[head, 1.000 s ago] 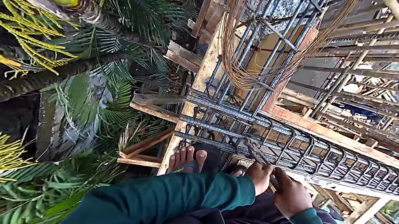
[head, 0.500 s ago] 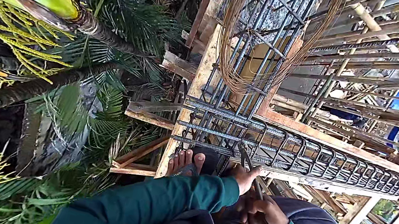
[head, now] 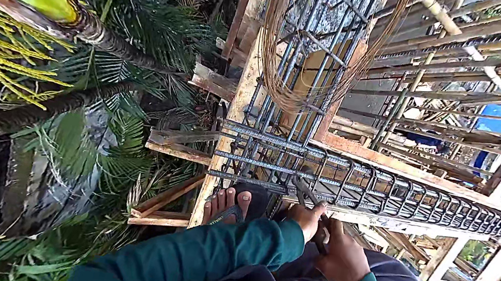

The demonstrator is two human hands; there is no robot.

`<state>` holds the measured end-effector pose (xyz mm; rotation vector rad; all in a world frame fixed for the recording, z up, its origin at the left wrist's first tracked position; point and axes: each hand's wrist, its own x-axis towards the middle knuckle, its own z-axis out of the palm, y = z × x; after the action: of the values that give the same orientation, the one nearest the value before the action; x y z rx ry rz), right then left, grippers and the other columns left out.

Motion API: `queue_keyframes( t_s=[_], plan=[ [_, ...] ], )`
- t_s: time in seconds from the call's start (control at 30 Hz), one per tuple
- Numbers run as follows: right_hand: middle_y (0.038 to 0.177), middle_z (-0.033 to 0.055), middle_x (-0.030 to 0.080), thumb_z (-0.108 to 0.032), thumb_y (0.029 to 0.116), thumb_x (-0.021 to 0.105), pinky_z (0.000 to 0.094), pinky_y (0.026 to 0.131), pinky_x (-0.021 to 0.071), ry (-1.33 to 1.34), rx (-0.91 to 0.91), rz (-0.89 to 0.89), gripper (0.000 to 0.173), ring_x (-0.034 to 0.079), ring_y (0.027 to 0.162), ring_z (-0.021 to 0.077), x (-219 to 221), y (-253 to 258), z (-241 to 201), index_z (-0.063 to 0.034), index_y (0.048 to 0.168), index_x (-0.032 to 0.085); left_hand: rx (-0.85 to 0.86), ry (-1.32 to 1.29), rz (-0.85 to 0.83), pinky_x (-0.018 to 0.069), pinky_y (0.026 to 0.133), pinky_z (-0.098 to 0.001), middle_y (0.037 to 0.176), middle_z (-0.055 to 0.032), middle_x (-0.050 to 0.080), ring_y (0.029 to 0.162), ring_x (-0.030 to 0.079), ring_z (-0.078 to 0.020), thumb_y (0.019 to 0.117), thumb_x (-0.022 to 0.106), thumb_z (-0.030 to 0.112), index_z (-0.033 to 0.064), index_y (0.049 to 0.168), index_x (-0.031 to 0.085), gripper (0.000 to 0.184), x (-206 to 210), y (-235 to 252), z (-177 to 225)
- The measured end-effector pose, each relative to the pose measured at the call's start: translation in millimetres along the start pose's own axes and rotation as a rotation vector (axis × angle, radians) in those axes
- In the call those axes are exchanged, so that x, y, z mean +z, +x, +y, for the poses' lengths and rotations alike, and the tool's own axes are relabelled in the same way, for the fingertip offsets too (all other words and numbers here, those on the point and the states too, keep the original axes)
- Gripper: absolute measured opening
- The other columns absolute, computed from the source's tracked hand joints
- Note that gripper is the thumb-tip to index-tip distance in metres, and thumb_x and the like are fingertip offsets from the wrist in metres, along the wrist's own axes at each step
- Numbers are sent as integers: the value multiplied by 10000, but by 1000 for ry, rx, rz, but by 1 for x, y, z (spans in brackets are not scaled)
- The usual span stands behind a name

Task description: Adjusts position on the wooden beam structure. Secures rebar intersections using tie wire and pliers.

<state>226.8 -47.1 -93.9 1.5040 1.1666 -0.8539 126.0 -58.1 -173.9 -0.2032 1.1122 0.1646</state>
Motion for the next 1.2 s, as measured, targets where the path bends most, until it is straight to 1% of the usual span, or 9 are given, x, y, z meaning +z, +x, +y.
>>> queue_keyframes(
  t_s=[0.17, 0.33, 0.67, 0.8, 0.87, 0.93, 1.0, 1.1, 1.2],
  plan=[
    [1356, 230, 592, -153, 842, 725, 615, 924, 511, -239, -91, 215, 764, 604, 1196, 447, -12, 8, 21, -76, 1536, 416, -1, -25, 51, 586, 860, -471, 1155, -231, 668, 1016, 699, -313, 1114, 449, 360, -16, 1328, 551, 445, 27, 10, 12],
    [1098, 288, 679, -40, 763, 757, 615, 763, 538, -348, -171, 617, 590, 684, 971, 488, 2, 21, 26, 16, 1331, 606, 9, -4, 100, 551, 959, -505, 1295, -294, 582, 1179, 631, -363, 1111, 447, 377, -80, 1380, 483, 531, 33, 7, 23],
    [1118, 285, 686, -140, 748, 778, 632, 806, 529, -345, -267, 512, 572, 688, 1024, 477, -25, 48, 52, 12, 1279, 629, 0, -203, 113, 610, 880, -492, 1411, -328, 478, 1163, 649, -396, 1090, 523, 344, -38, 1537, 219, 663, 54, 20, 28],
    [1191, 260, 683, -201, 860, 716, 685, 870, 518, -121, -75, 206, 526, 673, 1085, 474, -20, 32, 35, -64, 1355, 602, 30, -66, 36, 584, 890, -541, 1411, -341, 483, 1166, 637, -421, 1072, 536, 422, -31, 1565, 177, 760, 35, 10, 17],
    [1119, 223, 704, -142, 876, 676, 636, 890, 527, 165, -61, 63, 467, 686, 1036, 406, 1, 30, 27, -45, 1329, 615, 88, 139, 4, 518, 984, -520, 1357, -310, 542, 1192, 611, -381, 1072, 505, 470, -85, 1477, 349, 704, 9, 7, 6],
    [854, 125, 629, -39, 833, 613, 439, 619, 518, 635, -155, -89, 399, 603, 687, 233, 35, 26, 30, 2, 1229, 612, 96, 272, -24, 483, 993, -523, 1279, -290, 592, 1147, 608, -367, 1062, 469, 544, -88, 1370, 520, 705, -12, 13, -15],
    [650, -13, 513, -39, 750, 538, 258, 404, 446, 1337, -304, -486, 336, 500, 458, 86, 62, 31, 35, -75, 1084, 534, 87, 275, -43, 509, 922, -494, 1189, -253, 626, 1061, 625, -325, 1039, 483, 588, -73, 1292, 570, 712, -23, 14, -19],
    [739, -16, 609, -170, 754, 731, 254, 501, 525, 1852, -497, -1083, 323, 597, 548, 98, 98, 49, 38, -156, 1065, 642, 83, 210, 21, 553, 685, -376, 920, -132, 715, 761, 687, -197, 1024, 530, 578, -27, 1106, 632, 619, -19, 17, -21],
    [810, 82, 686, -133, 792, 579, 332, 554, 576, 1489, -330, -635, 364, 664, 612, 180, 73, 38, 42, -71, 1151, 596, 123, 156, 5, 571, 823, -413, 971, -158, 741, 867, 726, -225, 1025, 551, 551, -50, 1090, 650, 613, -20, 26, -24]
  ],
)
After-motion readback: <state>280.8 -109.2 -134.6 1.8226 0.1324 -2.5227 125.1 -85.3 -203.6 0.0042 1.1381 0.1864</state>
